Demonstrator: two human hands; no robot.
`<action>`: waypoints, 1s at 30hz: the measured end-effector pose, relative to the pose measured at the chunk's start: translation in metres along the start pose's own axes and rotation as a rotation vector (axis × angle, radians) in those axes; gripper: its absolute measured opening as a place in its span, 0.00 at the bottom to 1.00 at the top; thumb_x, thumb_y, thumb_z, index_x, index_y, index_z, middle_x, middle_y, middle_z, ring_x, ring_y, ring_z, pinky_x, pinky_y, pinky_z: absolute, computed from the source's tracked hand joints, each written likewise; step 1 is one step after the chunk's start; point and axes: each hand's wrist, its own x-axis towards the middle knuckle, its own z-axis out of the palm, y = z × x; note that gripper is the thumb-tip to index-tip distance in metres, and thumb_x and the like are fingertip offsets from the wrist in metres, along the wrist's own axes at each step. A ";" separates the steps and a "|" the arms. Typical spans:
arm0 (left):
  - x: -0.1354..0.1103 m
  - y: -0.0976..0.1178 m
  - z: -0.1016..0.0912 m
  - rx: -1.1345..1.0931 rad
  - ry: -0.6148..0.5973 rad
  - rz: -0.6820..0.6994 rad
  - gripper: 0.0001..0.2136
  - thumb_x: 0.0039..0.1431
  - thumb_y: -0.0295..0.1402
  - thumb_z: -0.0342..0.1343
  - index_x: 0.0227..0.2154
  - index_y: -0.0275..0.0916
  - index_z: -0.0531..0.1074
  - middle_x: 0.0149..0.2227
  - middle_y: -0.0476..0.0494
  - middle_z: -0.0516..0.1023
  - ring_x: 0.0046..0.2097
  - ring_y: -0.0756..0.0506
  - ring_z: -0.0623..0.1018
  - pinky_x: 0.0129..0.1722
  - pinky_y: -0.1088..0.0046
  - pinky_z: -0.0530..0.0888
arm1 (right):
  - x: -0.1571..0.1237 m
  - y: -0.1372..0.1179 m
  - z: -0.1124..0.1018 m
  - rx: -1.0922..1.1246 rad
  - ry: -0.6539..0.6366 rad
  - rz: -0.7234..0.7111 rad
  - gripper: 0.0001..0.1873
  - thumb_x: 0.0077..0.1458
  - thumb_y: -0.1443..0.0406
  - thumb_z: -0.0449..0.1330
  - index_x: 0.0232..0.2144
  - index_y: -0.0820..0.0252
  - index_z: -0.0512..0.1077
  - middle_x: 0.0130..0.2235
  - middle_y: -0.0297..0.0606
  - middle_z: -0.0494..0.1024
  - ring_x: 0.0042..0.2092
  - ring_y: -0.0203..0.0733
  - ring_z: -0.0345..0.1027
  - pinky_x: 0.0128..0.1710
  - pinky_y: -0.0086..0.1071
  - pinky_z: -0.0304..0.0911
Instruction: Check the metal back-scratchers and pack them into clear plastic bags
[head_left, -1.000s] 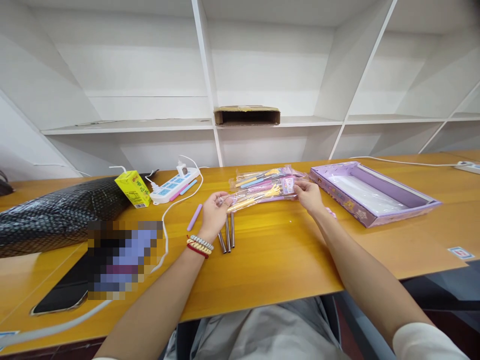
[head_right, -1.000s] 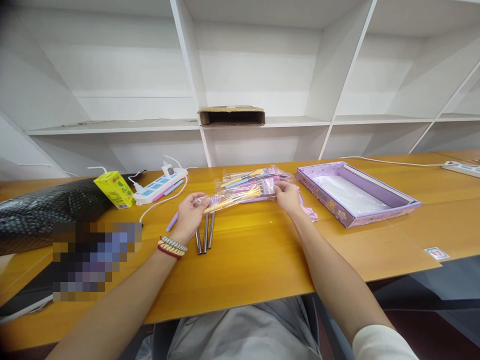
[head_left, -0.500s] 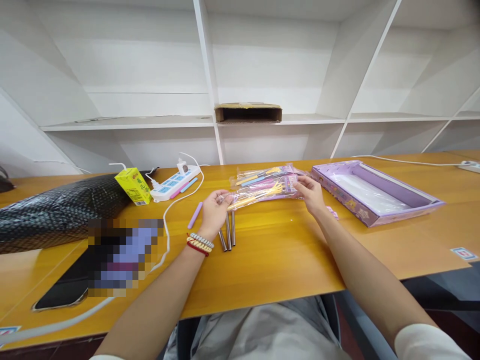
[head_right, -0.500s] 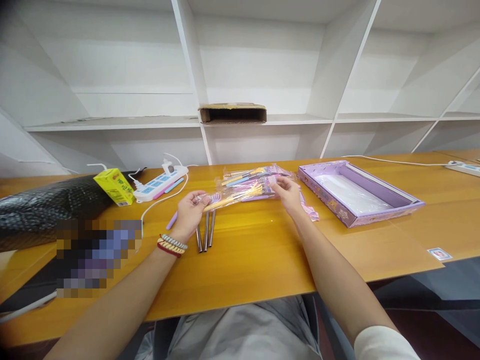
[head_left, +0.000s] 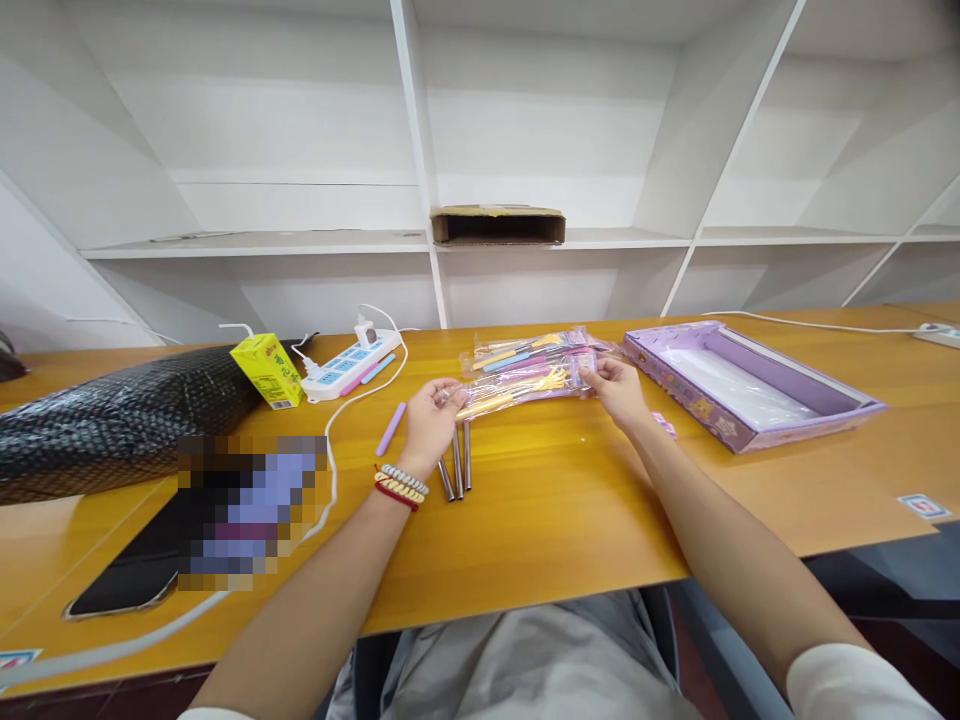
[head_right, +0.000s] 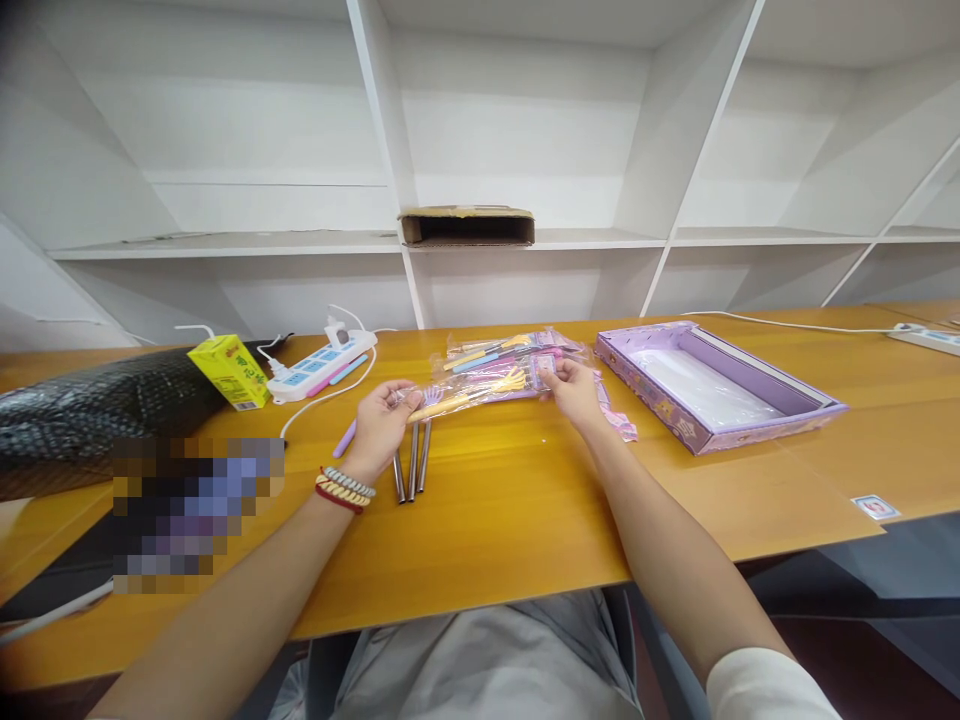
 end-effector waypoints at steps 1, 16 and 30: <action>0.000 0.000 0.000 0.003 -0.001 -0.002 0.15 0.44 0.37 0.60 0.35 0.36 0.69 0.30 0.45 0.75 0.32 0.48 0.75 0.32 0.70 0.74 | 0.001 0.002 -0.001 -0.007 0.008 0.004 0.18 0.36 0.55 0.66 0.22 0.61 0.67 0.22 0.32 0.71 0.21 0.34 0.64 0.21 0.31 0.64; -0.003 0.004 0.003 -0.001 -0.012 -0.010 0.15 0.45 0.36 0.60 0.35 0.35 0.69 0.31 0.45 0.75 0.33 0.48 0.76 0.34 0.69 0.74 | 0.004 0.008 -0.002 -0.106 0.120 -0.013 0.15 0.38 0.57 0.64 0.21 0.59 0.63 0.19 0.31 0.70 0.18 0.37 0.64 0.18 0.30 0.60; -0.007 0.004 0.008 -0.088 -0.003 -0.109 0.14 0.42 0.37 0.61 0.31 0.36 0.67 0.28 0.47 0.72 0.28 0.49 0.74 0.23 0.73 0.73 | -0.003 0.000 0.005 0.055 0.007 -0.032 0.14 0.39 0.59 0.64 0.27 0.61 0.68 0.25 0.32 0.71 0.22 0.33 0.63 0.17 0.28 0.62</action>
